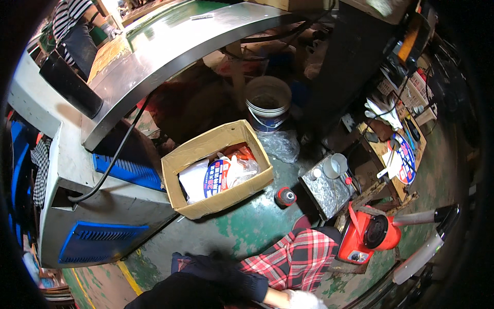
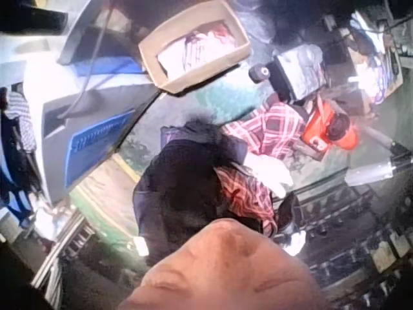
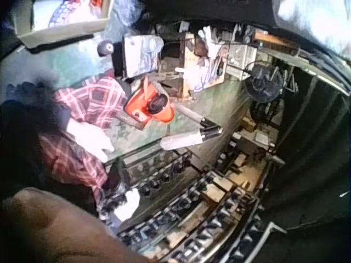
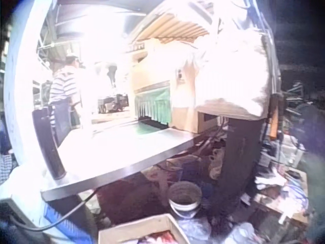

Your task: Applying adhesive to the outsole and edges of a shoe for assembly.

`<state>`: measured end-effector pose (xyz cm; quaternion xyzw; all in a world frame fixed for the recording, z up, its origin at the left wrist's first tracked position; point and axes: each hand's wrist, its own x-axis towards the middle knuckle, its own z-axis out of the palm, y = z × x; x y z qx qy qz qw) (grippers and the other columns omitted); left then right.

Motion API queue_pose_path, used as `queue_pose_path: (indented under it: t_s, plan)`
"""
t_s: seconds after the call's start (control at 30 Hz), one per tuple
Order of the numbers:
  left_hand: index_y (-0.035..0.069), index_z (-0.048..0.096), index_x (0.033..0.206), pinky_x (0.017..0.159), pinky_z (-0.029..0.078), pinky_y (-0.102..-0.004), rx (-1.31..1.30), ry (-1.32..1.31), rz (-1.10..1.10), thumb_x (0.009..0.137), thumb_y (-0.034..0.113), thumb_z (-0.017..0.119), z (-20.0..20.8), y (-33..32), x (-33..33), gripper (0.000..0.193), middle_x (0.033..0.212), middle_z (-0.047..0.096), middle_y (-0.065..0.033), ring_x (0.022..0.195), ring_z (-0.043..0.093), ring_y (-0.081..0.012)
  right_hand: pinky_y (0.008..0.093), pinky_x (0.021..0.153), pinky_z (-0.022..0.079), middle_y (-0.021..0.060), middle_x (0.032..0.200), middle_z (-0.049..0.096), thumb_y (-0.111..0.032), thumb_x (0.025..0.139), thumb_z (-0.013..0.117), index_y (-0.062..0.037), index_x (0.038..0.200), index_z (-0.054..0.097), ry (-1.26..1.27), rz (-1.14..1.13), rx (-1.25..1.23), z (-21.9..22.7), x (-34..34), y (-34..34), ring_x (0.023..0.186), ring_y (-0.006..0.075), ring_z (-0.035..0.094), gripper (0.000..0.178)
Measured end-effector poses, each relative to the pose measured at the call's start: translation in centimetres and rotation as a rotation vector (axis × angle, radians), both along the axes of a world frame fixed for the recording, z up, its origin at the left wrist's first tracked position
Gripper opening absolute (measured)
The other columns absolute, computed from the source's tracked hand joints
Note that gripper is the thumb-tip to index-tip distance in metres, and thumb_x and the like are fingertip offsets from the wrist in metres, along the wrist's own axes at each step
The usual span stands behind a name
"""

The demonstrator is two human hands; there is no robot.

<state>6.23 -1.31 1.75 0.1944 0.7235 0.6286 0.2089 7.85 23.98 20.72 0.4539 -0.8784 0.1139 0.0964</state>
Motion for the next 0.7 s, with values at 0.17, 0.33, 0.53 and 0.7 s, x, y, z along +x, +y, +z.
queue_pose_path:
  t_s: [0.17,0.33,0.53,0.7]
  plan:
    - [0.017,0.066,0.126,0.075,0.055,-0.048,0.969,-1.266,-0.394,0.098,0.045,0.065,-3.7,3.9,0.3,0.039,0.102,0.07,-0.0063,0.101,0.063,-0.0219,0.0511,0.1,0.046,0.0201,0.134,0.06,-0.036,0.089,0.075,-0.0104,0.126,0.065,-0.171,-0.174,0.084,-6.2,-0.1,2.3,0.117,0.0395,0.059,0.046]
    - [0.017,0.053,0.133,0.084,0.051,-0.0467,1.394,-1.316,-0.208,0.092,0.04,0.066,-4.7,5.9,1.5,0.049,0.118,0.064,-0.0093,0.107,0.06,-0.0259,0.0384,0.092,0.051,0.0154,0.11,0.067,-0.019,0.082,0.074,0.0017,0.117,0.064,-0.81,-0.786,0.093,-13.0,-1.2,-1.6,0.102,0.0282,0.063,0.042]
    - [0.008,0.051,0.139,0.092,0.055,-0.0382,1.252,-1.369,-0.095,0.096,0.027,0.061,-5.4,2.4,0.7,0.049,0.117,0.069,-0.0113,0.103,0.068,-0.0233,0.0336,0.09,0.054,0.0133,0.108,0.073,-0.011,0.08,0.079,0.0053,0.123,0.065,-1.03,-0.693,-0.153,-10.3,-0.6,-4.8,0.097,0.0193,0.069,0.048]
    - [0.015,0.02,0.162,0.116,0.037,-0.0424,1.058,-1.365,-0.065,0.092,0.012,0.06,-4.5,0.1,-1.9,0.081,0.159,0.037,-0.0121,0.141,0.044,-0.0288,0.0287,0.083,0.053,0.0086,0.097,0.071,-0.005,0.082,0.072,0.004,0.111,0.07,-0.961,-0.904,-0.709,-9.9,-3.3,1.8,0.085,0.0155,0.066,0.03]
